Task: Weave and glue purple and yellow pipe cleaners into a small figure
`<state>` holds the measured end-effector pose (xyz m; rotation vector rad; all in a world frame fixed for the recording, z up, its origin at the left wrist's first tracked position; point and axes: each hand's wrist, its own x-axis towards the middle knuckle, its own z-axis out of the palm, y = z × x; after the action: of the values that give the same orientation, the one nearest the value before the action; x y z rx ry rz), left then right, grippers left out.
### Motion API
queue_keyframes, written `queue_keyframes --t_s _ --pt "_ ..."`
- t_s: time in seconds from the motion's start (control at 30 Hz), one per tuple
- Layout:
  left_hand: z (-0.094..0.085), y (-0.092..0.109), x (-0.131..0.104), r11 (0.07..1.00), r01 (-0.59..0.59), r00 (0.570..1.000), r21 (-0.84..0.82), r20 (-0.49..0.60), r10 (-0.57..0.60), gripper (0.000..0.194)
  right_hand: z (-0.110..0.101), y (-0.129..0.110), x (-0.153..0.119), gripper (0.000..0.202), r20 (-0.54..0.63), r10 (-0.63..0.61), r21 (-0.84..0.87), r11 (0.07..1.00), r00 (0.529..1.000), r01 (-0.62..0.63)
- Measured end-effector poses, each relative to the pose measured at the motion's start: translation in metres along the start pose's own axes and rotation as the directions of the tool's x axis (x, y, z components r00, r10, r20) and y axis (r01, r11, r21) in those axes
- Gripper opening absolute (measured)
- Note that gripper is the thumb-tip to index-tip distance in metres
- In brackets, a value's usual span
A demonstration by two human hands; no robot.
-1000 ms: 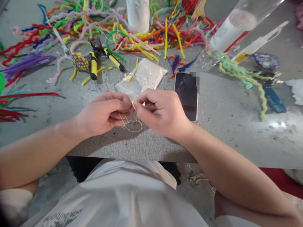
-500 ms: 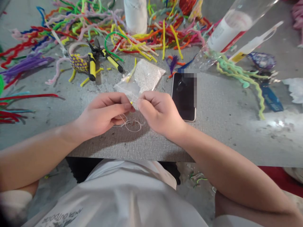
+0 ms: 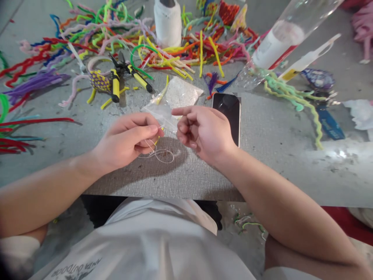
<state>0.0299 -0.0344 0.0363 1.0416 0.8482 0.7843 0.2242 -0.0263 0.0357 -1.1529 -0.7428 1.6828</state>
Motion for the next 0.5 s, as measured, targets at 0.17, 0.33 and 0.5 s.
queue_keyframes --t_s 0.17,0.33,0.5 --pt "-0.003 -0.006 0.002 0.993 -0.103 0.994 0.065 -0.013 0.104 0.015 -0.004 0.004 0.003 0.018 0.167 0.067 -0.025 0.998 0.984 -0.064" --pt "-0.007 -0.013 0.001 0.848 -0.342 0.918 0.405 -0.047 0.393 0.014 -0.003 0.008 0.001 0.069 0.276 0.189 0.017 0.979 0.942 -0.202" --pt "-0.008 -0.016 -0.003 0.385 -0.53 0.729 0.755 0.174 0.662 0.005 0.004 0.011 -0.008 0.088 0.333 0.226 0.034 0.967 0.915 -0.251"
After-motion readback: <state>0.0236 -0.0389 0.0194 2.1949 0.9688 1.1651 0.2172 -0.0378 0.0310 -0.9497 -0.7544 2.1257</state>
